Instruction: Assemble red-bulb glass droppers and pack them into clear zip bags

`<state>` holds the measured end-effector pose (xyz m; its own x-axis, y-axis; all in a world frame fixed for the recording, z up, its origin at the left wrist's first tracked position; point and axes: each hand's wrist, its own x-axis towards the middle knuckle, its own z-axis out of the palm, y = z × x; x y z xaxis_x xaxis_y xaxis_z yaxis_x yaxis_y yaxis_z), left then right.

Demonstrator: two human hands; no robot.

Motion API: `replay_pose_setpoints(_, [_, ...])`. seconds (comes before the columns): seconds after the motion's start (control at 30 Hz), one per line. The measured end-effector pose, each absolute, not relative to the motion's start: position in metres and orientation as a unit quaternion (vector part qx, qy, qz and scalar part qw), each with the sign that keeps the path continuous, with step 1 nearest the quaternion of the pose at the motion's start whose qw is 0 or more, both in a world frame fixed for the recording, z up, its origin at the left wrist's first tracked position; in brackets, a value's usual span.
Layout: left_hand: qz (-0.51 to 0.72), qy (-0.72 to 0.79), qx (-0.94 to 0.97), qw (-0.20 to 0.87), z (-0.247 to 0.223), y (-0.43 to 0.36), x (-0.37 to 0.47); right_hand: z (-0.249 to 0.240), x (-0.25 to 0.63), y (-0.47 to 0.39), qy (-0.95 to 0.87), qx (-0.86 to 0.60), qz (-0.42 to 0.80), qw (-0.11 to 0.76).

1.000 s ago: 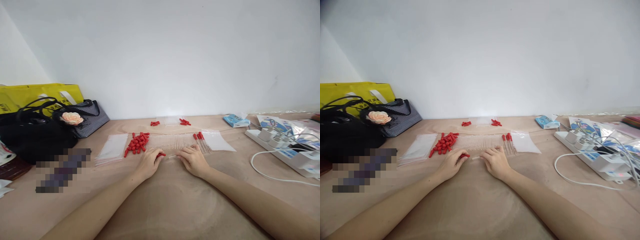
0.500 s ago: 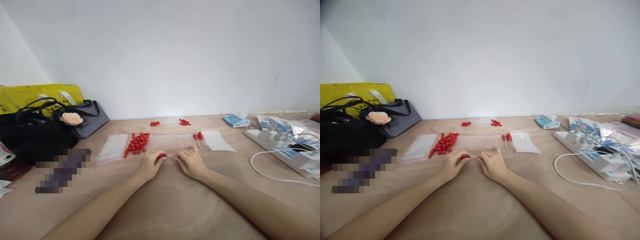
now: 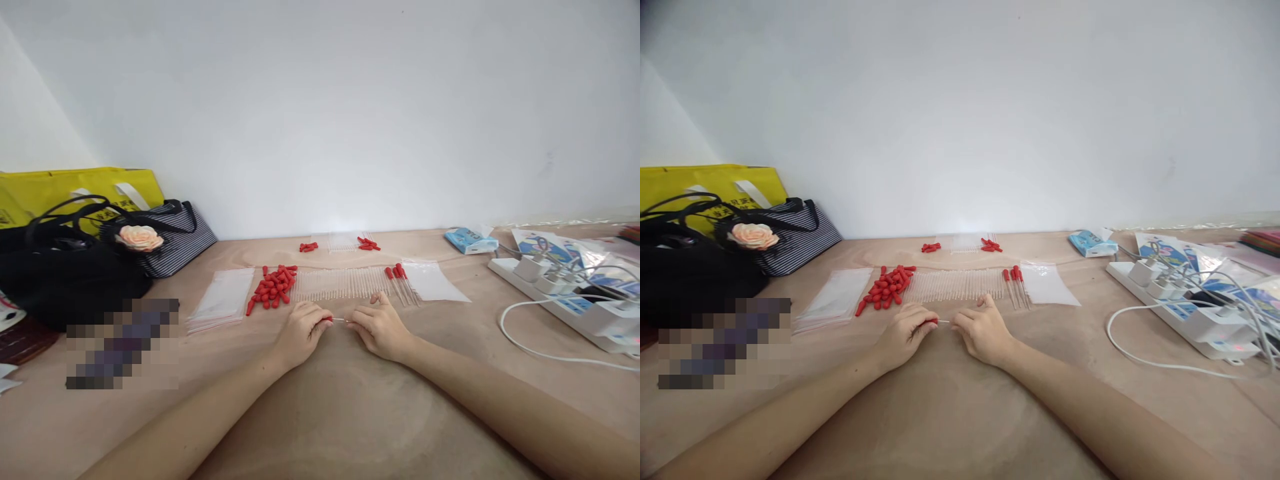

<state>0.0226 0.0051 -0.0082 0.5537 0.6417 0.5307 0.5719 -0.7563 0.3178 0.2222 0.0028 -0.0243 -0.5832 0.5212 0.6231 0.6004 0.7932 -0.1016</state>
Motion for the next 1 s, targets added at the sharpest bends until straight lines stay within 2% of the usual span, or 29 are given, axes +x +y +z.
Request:
replay_pose_setpoints(0.17, [0.297,0.311,0.903,0.017,-0.0099,0.0044,0.0243,-0.0240,0.2226,0.0045,-0.889,-0.307,-0.084,0.329])
replay_pose_setpoints(0.5, [0.288,0.280,0.916,-0.002,-0.0094,0.0036,0.0254,-0.0264,0.2182,0.0047,-0.892,-0.305,-0.032,0.333])
replay_pose_setpoints(0.77, [0.268,0.290,0.919,0.016,-0.0086,0.0046,0.0262,-0.0281,0.2137,0.0048,-0.895,-0.322,0.002,0.308])
replay_pose_setpoints(1.0, [0.274,0.343,0.895,0.076,-0.0027,0.0051,0.0187,-0.0211,0.2233,0.0072,-0.884,-0.354,0.073,0.297])
